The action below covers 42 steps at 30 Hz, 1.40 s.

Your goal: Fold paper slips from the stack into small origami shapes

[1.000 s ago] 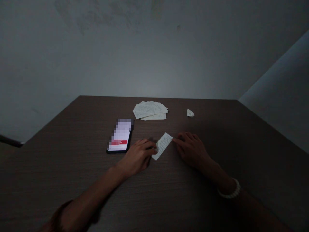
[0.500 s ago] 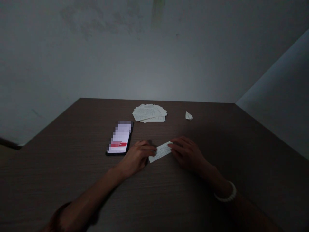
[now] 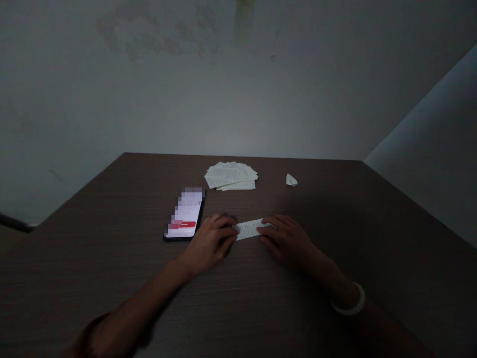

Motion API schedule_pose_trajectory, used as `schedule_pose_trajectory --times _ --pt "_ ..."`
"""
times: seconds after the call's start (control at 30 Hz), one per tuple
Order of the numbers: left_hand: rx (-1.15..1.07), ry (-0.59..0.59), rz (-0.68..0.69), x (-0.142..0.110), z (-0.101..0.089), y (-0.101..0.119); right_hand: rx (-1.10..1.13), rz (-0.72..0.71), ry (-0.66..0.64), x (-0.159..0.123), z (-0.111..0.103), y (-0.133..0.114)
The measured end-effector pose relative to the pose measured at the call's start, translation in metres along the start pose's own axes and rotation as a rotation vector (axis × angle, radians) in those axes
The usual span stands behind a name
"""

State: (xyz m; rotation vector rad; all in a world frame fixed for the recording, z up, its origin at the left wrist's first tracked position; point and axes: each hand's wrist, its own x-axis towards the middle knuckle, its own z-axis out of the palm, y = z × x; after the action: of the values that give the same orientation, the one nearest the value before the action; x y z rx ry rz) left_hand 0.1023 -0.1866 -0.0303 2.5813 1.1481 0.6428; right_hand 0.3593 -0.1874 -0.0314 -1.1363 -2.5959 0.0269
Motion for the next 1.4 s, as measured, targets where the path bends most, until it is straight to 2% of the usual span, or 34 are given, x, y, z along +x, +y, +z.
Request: schedule_pose_trajectory --times 0.23,0.43,0.77,0.93,1.07,1.27,1.4 --pt "-0.012 0.070 0.020 0.000 0.003 0.001 0.060 -0.098 -0.074 0.000 -0.007 -0.015" --pt "0.055 0.024 0.086 -0.001 0.000 0.004 0.050 -0.076 -0.101 0.002 -0.008 -0.022" --pt "0.101 0.053 0.036 0.000 0.002 0.002 0.017 -0.135 -0.115 0.006 -0.012 -0.030" --pt "0.100 0.035 -0.001 0.001 0.000 0.006 0.043 -0.096 -0.137 0.008 -0.010 -0.032" --pt "0.102 0.033 -0.027 0.000 -0.001 0.006 0.081 -0.046 -0.098 0.002 -0.010 -0.022" --pt "0.093 0.054 -0.019 0.000 0.002 0.003 0.062 0.113 -0.045 -0.011 -0.021 0.008" --pt "0.080 0.057 -0.013 -0.001 0.003 0.000 0.053 0.171 -0.013 -0.014 -0.021 0.023"
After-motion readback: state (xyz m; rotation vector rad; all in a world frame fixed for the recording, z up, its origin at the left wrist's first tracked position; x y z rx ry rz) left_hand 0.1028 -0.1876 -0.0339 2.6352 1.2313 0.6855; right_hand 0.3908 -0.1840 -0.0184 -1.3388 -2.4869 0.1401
